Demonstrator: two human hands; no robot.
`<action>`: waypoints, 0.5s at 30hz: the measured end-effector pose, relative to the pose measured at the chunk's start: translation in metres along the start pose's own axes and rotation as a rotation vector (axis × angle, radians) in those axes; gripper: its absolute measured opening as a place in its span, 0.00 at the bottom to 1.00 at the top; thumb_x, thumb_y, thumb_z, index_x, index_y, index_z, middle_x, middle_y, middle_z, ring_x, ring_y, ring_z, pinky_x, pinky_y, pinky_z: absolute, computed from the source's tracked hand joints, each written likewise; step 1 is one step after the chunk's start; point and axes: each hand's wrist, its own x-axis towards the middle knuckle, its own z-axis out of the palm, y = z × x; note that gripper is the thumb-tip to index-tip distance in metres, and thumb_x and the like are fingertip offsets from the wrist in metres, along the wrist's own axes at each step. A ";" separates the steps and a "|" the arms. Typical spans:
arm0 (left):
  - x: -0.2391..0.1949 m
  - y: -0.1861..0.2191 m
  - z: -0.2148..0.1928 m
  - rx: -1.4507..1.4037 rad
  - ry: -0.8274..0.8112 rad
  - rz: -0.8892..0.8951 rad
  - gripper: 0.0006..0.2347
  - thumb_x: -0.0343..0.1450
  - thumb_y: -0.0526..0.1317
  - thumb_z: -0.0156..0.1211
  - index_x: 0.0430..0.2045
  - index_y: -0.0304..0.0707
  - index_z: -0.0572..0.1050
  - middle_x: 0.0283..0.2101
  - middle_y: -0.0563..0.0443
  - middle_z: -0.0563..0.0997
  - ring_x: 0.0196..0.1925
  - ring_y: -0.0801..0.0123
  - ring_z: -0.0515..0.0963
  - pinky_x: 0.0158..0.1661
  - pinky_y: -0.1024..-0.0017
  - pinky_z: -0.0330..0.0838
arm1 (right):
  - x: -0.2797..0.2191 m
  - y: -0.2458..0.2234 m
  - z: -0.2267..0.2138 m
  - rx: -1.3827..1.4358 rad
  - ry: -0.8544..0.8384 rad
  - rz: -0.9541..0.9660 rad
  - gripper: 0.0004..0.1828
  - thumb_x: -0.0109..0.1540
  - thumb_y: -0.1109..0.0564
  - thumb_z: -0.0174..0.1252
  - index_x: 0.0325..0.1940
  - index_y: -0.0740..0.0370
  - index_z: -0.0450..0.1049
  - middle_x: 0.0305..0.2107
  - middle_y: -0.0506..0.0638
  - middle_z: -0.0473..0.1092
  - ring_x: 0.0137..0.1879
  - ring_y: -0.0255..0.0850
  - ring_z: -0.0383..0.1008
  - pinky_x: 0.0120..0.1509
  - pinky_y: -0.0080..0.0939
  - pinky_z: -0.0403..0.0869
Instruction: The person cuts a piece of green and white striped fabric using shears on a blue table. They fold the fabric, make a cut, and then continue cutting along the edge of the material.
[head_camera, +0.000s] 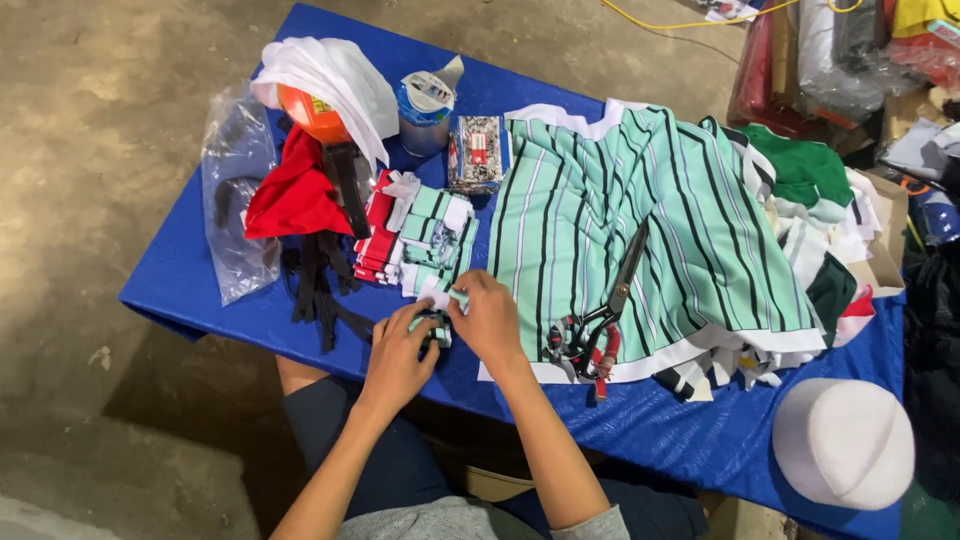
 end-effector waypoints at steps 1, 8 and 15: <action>0.000 -0.001 0.002 0.001 0.002 0.007 0.09 0.70 0.33 0.58 0.42 0.37 0.80 0.60 0.44 0.75 0.67 0.53 0.70 0.60 0.54 0.60 | -0.002 0.003 0.000 -0.002 0.008 0.000 0.11 0.53 0.59 0.67 0.38 0.54 0.74 0.36 0.53 0.75 0.39 0.54 0.81 0.40 0.49 0.78; -0.008 -0.011 0.004 0.014 0.087 0.022 0.08 0.69 0.33 0.61 0.41 0.40 0.80 0.53 0.48 0.76 0.61 0.56 0.73 0.52 0.59 0.64 | -0.007 -0.003 -0.017 -0.044 -0.172 -0.232 0.08 0.58 0.55 0.64 0.40 0.58 0.77 0.50 0.51 0.68 0.56 0.55 0.76 0.52 0.52 0.75; 0.003 -0.019 0.007 -0.063 0.089 0.024 0.08 0.71 0.35 0.60 0.41 0.47 0.81 0.44 0.57 0.79 0.55 0.66 0.78 0.50 0.68 0.66 | -0.008 0.008 -0.002 0.033 -0.134 -0.133 0.20 0.60 0.60 0.65 0.56 0.57 0.72 0.40 0.50 0.73 0.48 0.50 0.80 0.52 0.49 0.77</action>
